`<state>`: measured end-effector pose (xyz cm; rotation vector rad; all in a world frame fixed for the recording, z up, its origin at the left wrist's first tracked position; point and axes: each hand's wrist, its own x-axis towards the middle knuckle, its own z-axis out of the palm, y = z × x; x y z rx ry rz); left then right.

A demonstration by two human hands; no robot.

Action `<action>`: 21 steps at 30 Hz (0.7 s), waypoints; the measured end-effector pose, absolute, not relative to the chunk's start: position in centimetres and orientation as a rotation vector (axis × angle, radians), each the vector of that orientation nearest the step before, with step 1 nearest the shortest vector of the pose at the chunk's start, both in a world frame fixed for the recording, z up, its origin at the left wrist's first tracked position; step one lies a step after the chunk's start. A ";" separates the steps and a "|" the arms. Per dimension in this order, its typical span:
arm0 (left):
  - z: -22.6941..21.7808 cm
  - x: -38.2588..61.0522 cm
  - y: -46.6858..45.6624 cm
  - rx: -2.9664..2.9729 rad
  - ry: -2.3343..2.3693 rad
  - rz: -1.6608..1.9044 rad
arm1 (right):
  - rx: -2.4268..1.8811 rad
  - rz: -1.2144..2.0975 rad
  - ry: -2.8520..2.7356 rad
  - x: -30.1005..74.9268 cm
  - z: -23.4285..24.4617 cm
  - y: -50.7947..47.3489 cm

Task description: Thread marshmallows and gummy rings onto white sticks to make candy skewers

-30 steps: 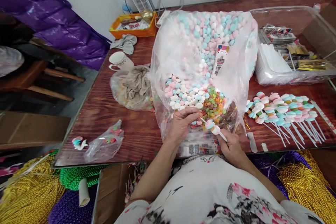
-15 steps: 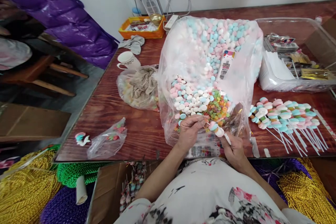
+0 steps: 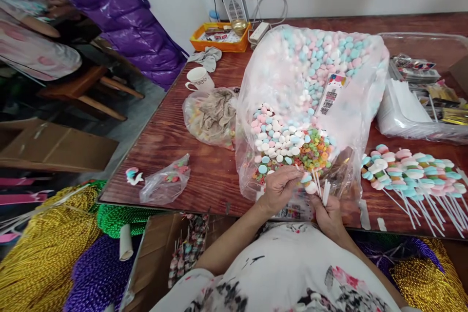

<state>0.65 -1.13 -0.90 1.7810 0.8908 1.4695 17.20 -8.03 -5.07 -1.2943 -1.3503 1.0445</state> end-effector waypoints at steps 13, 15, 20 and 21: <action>-0.4 -4.0 3.2 1.981 1.429 1.226 | -1.337 0.931 -1.163 17.8 -5.0 -7.2; -0.2 -5.8 4.9 2.268 1.659 0.939 | -1.340 0.961 -1.128 18.0 -5.5 -7.3; -0.4 -6.5 5.2 2.645 1.775 0.397 | -1.349 0.980 -1.244 18.0 -6.4 -7.6; -0.7 -6.3 4.9 2.680 1.749 0.409 | -1.354 0.975 -1.263 18.1 -6.4 -7.7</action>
